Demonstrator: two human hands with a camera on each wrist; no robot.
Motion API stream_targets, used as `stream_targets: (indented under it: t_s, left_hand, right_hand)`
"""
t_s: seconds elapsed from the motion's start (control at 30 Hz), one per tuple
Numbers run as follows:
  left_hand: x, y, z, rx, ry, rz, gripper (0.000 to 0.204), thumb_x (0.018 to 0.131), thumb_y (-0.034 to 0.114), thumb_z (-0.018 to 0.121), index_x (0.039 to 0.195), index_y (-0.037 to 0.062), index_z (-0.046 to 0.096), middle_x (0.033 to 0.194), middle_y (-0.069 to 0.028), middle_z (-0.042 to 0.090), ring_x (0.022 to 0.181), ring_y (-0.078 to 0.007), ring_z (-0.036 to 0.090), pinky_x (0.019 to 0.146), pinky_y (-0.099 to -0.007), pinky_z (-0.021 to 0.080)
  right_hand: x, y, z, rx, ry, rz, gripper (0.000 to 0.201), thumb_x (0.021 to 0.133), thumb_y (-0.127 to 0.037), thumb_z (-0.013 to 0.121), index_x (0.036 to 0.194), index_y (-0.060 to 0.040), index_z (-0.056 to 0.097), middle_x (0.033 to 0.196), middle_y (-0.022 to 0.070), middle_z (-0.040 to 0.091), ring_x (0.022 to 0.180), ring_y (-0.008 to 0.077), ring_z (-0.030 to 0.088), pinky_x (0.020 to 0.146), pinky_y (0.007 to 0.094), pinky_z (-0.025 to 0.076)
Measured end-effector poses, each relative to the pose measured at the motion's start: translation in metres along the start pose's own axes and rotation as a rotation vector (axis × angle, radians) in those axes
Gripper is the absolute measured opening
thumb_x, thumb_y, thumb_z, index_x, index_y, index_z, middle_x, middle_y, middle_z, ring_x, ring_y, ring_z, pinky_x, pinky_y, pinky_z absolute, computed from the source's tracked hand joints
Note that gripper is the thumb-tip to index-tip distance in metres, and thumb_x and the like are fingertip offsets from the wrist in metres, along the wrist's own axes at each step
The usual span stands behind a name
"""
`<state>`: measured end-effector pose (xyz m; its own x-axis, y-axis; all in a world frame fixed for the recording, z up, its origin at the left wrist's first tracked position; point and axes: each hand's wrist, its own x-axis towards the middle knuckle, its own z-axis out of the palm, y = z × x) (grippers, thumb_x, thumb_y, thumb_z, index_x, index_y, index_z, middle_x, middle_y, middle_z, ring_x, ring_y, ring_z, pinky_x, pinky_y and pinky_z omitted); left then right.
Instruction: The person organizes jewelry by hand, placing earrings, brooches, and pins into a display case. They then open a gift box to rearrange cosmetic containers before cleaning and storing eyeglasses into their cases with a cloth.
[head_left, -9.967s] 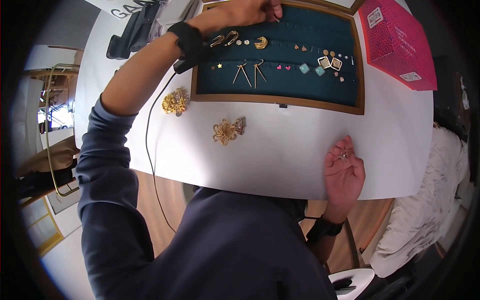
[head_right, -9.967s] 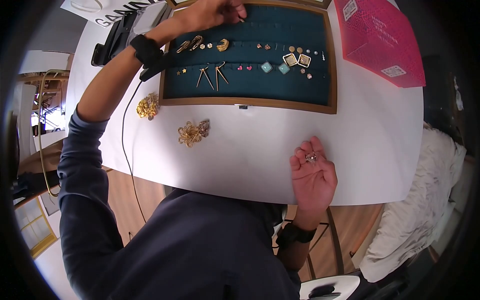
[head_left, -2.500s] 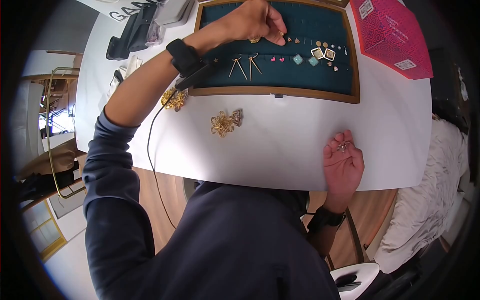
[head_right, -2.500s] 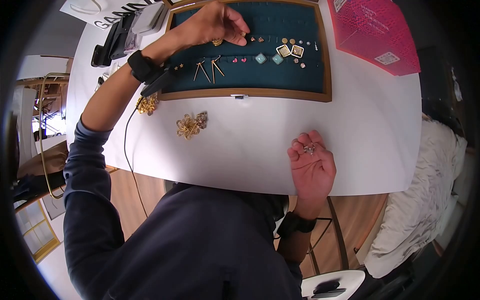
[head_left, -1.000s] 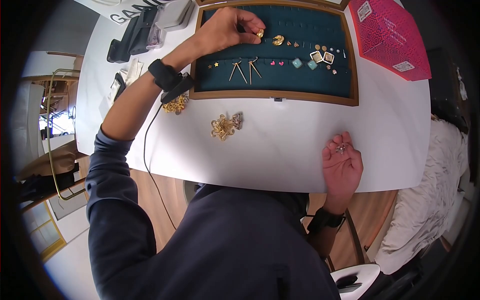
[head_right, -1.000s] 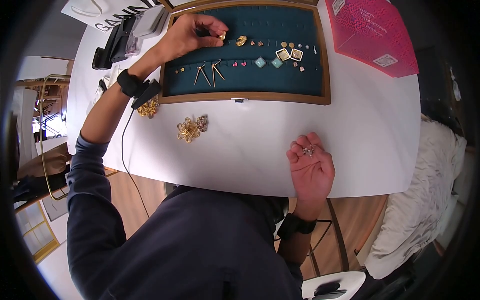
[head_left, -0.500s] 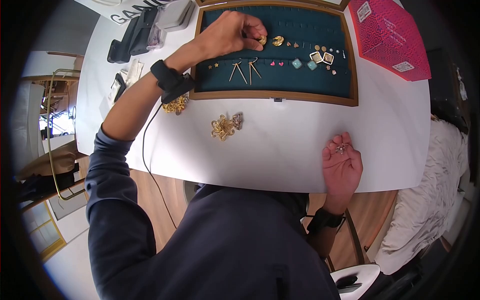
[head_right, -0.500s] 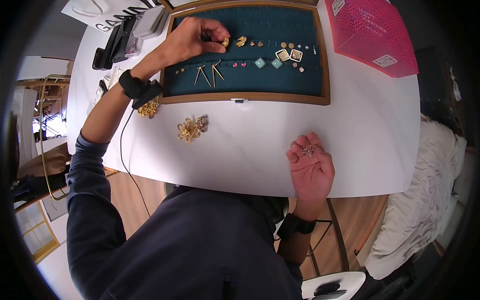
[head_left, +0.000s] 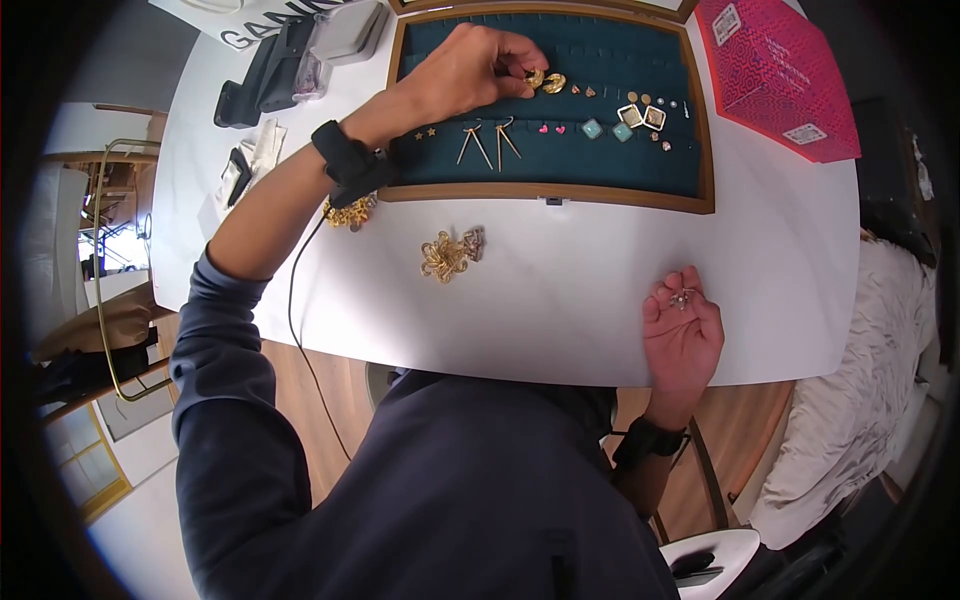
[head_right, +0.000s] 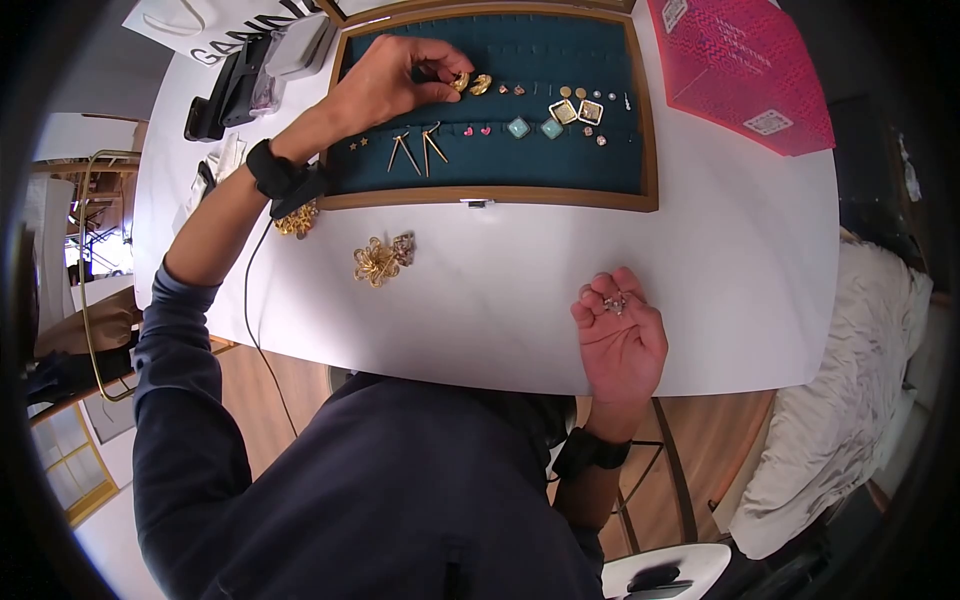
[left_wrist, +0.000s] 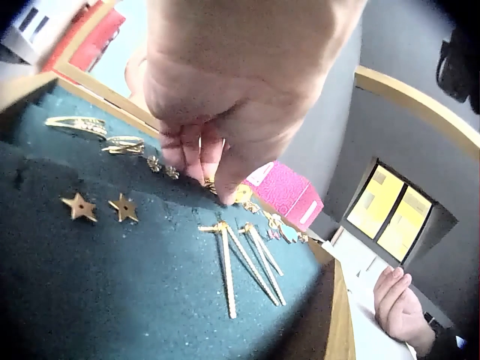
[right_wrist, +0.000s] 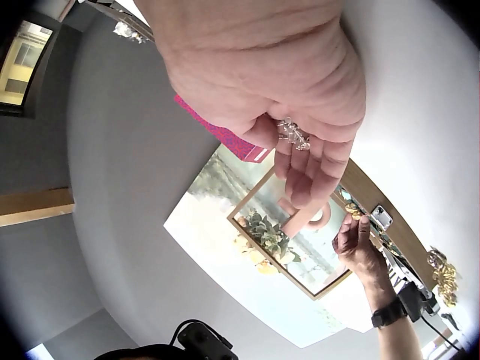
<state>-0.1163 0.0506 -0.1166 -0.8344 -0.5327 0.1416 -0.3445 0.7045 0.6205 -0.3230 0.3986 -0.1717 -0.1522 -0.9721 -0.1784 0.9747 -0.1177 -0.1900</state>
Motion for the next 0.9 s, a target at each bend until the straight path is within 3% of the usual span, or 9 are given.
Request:
stream_targets:
  t_s: [0.37,0.47,0.67,0.77,0.8,0.9]
  left_hand:
    - [-0.001,0.005,0.005,0.009,-0.026,0.05,0.032,0.083,0.006,0.082,0.114,0.0027,0.074,0.101,-0.0113,0.077,0.093,-0.0222,0.074,0.092,-0.032,0.059]
    - [-0.001,0.003,0.006,-0.043,-0.033,-0.03,0.032,0.084,0.002,0.081,0.115,0.0025,0.073,0.1,-0.0068,0.075,0.088,-0.0165,0.068,0.088,-0.0297,0.057]
    - [-0.004,-0.004,-0.004,-0.006,-0.024,0.039,0.047,0.085,-0.007,0.076,0.129,0.0054,0.068,0.105,-0.0079,0.075,0.098,-0.0159,0.07,0.094,-0.0304,0.058]
    - [-0.008,-0.005,-0.019,-0.155,-0.016,-0.102,0.054,0.085,-0.016,0.067,0.133,0.0071,0.066,0.11,-0.0084,0.075,0.103,-0.0169,0.071,0.096,-0.0308,0.058]
    - [-0.007,-0.006,-0.026,-0.169,-0.025,-0.139,0.052,0.083,-0.02,0.061,0.128,0.0063,0.069,0.11,-0.0086,0.075,0.103,-0.0178,0.072,0.097,-0.0308,0.059]
    - [-0.005,-0.028,-0.036,0.05,-0.033,-0.046,0.045,0.084,-0.02,0.06,0.119,0.0047,0.073,0.105,-0.0089,0.076,0.099,-0.0183,0.072,0.096,-0.0308,0.059]
  right_hand:
    - [0.0,0.0,-0.001,-0.011,-0.001,0.002,0.037,0.102,-0.013,0.044,0.132,0.0032,0.06,0.123,0.0202,0.066,0.11,0.0316,0.063,0.1,0.0438,0.053]
    - [-0.001,-0.001,-0.001,-0.015,-0.003,-0.003,0.037,0.102,-0.013,0.044,0.132,0.003,0.06,0.123,0.02,0.066,0.11,0.0314,0.063,0.1,0.0435,0.052]
    - [-0.001,0.0,0.0,-0.021,-0.003,-0.001,0.037,0.103,-0.013,0.044,0.132,0.003,0.06,0.123,0.0195,0.066,0.11,0.0307,0.063,0.1,0.0432,0.052]
    - [-0.001,0.0,0.0,-0.021,-0.001,-0.003,0.037,0.103,-0.013,0.044,0.132,0.0031,0.06,0.122,0.0197,0.066,0.11,0.0309,0.063,0.1,0.0432,0.053]
    - [-0.001,0.0,0.0,-0.022,-0.001,-0.003,0.037,0.102,-0.013,0.044,0.132,0.0031,0.06,0.122,0.0198,0.066,0.11,0.031,0.063,0.1,0.0433,0.053]
    - [0.0,0.0,0.001,-0.029,-0.001,-0.002,0.037,0.102,-0.013,0.044,0.132,0.0031,0.061,0.122,0.0197,0.066,0.11,0.0309,0.063,0.1,0.0431,0.053]
